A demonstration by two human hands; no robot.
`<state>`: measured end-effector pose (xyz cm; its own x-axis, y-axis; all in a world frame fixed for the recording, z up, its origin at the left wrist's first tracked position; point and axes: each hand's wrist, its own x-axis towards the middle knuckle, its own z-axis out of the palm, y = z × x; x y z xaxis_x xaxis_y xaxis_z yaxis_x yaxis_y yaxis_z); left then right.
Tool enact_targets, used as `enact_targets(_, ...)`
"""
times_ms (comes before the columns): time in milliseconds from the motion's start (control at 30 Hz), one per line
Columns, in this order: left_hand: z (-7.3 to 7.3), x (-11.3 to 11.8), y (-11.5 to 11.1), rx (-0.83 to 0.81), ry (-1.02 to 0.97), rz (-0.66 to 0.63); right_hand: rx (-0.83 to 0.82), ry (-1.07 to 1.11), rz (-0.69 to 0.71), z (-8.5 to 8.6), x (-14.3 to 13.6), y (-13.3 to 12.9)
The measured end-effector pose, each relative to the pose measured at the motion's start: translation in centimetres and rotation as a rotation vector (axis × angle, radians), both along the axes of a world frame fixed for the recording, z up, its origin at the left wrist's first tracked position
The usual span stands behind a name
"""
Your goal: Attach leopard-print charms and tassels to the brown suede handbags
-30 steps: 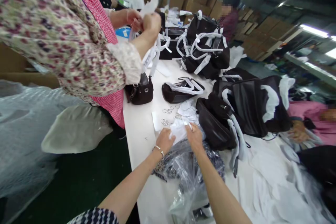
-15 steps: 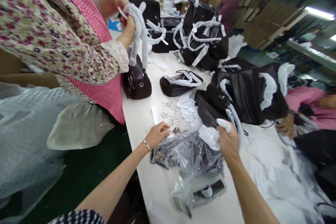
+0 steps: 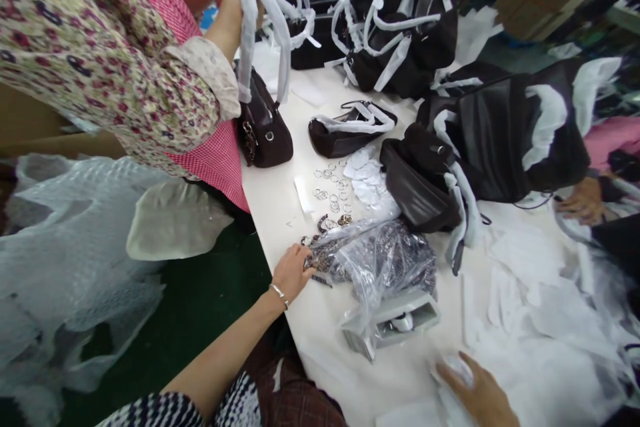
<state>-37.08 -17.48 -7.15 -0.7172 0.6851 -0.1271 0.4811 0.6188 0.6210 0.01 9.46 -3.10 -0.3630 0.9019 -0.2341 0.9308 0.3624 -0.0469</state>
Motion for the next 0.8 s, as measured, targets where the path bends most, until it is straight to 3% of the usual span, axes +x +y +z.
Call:
enact_targets(67, -0.1, 0.3, 0.6, -0.012, 0.088, -0.032, 0.113, 0.106, 0.081, 2.2, -2.7, -0.6)
enact_targets(167, -0.2, 0.5, 1.1, -0.013, 0.162, -0.074, 0.401, 0.563, 0.272, 7.5, -9.7, -2.9)
enact_targets(233, -0.3, 0.6, 1.2, -0.015, 0.198, -0.083, 0.348, 0.795, 0.500, 10.1, -15.2, -5.6)
enact_targets(267, -0.3, 0.6, 1.3, -0.020, 0.212, -0.085, 0.236, 0.850, 0.616, 10.6, -17.9, -7.1)
enact_targets(367, -0.1, 0.1, 1.0, -0.055, 0.228, -0.090, -0.145, 0.667, 0.992, 9.3, -24.6, -10.5)
enact_targets(433, 0.1, -0.5, 0.5, -0.093, 0.208, -0.057, -0.142, 0.459, 1.077, 6.9, -27.2, -10.8)
enact_targets(533, 0.2, -1.6, -0.5, -0.171, 0.106, 0.109, 0.025, 0.177, 0.944, 3.7, -28.1, -8.1)
enact_targets(633, 0.2, -2.3, -1.3, -0.176, 0.005, 0.236, 0.117, -0.011, 0.848, 3.0, -26.9, -4.2)
enact_targets(800, 0.3, -1.2, -0.8, -0.012, 0.001, 0.044, 0.143, -0.222, 0.764, 4.6, -24.5, -0.3)
